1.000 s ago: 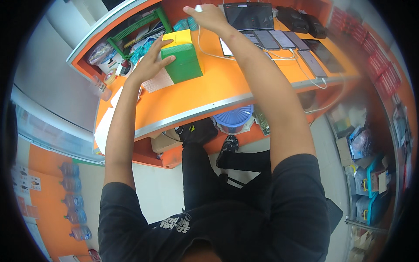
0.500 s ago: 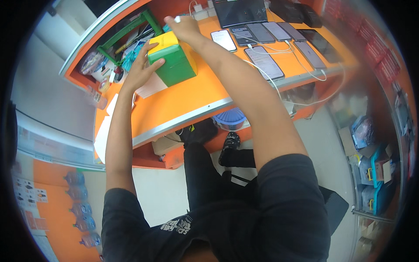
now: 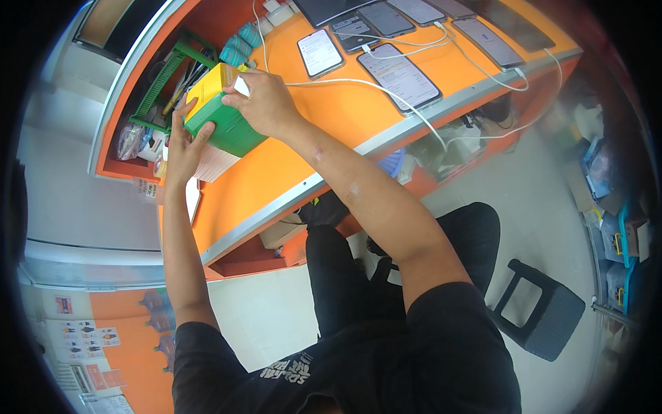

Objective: The person sits on the floor and assembles small, colorful cardboard boxes by hand. They fold the flaps and secure them with small white adhesive tabs, stacking the finished boxes on a nearby orange counter.

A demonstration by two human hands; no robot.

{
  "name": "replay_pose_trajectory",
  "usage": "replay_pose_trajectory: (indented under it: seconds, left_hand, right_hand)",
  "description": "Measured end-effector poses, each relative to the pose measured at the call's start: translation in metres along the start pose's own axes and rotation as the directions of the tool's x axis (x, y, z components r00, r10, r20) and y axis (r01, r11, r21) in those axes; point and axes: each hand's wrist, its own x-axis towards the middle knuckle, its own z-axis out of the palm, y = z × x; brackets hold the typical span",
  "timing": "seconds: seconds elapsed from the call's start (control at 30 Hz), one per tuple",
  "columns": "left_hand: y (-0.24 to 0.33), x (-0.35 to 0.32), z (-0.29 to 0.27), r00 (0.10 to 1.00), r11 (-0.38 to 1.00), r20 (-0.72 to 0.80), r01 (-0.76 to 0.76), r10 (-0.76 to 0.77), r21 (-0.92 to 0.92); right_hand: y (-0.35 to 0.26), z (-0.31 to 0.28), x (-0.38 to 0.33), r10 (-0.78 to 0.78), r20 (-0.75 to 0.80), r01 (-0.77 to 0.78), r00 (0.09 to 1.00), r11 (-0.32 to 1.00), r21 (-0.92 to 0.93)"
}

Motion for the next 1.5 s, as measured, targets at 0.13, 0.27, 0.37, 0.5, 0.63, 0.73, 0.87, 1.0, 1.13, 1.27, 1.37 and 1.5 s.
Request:
replay_pose_trajectory:
  seconds: [0.13, 0.27, 0.37, 0.5, 0.63, 0.73, 0.87, 1.0, 1.13, 1.27, 1.37, 1.5]
  left_hand:
    - [-0.008, 0.001, 0.001, 0.999, 0.998, -0.017, -0.031, 0.032, 0.058]
    - [-0.006, -0.001, 0.004, 1.0, 1.0, -0.029, 0.006, -0.006, 0.017]
    - [-0.004, -0.002, 0.007, 0.999, 1.0, -0.039, -0.014, 0.014, -0.005]
    - [-0.01, -0.002, 0.009, 0.995, 0.997, -0.058, -0.077, 0.077, 0.003]
    - [-0.012, -0.002, 0.013, 0.993, 0.995, -0.076, -0.089, 0.092, 0.045]
    - [-0.014, -0.003, 0.011, 0.988, 0.986, -0.092, -0.117, 0.128, 0.116]
    - [-0.018, 0.002, 0.013, 0.982, 0.969, -0.102, -0.136, 0.16, 0.205]
    - [-0.023, -0.005, 0.006, 0.972, 0.963, -0.14, -0.155, 0.188, 0.22]
    - [-0.022, -0.001, 0.013, 0.985, 0.983, -0.131, -0.092, 0.113, 0.156]
    - [-0.026, 0.001, -0.002, 0.995, 0.995, -0.036, 0.087, -0.089, -0.042]
    - [-0.032, 0.021, -0.048, 0.952, 0.867, 0.135, 0.306, -0.275, -0.394]
    - [-0.055, 0.035, -0.047, 0.966, 0.925, -0.031, 0.254, -0.256, 0.282]
  right_hand:
    - [0.002, -0.003, 0.004, 0.064, 0.056, -0.065, 0.996, 0.998, 0.02]
    - [-0.011, 0.0, -0.002, 0.092, 0.017, -0.091, 0.996, 0.995, -0.031]
    - [-0.007, 0.015, -0.011, -0.073, -0.118, 0.063, 0.99, 0.994, -0.086]
    - [-0.006, 0.023, -0.014, -0.145, -0.188, 0.131, 0.971, 0.988, -0.083]
    - [-0.001, 0.014, -0.008, 0.01, -0.084, -0.004, 0.996, 0.998, 0.068]
    - [-0.005, 0.012, -0.002, 0.064, -0.039, -0.063, 0.997, 0.997, 0.034]
    - [-0.002, 0.006, 0.008, 0.183, 0.004, -0.183, 0.983, 0.983, -0.002]
    - [-0.026, -0.018, 0.032, 0.21, 0.04, -0.208, 0.977, 0.977, -0.05]
    - [-0.036, 0.005, 0.096, -0.139, 0.128, 0.187, 0.982, 0.818, -0.544]
    - [-0.057, 0.061, 0.123, 0.145, 0.312, 0.183, 0.939, 0.558, -0.81]
    - [-0.045, 0.079, 0.104, 0.136, 0.347, 0.25, 0.928, 0.463, -0.85]
    - [-0.04, 0.078, 0.1, 0.1, 0.354, 0.27, 0.93, 0.469, -0.841]
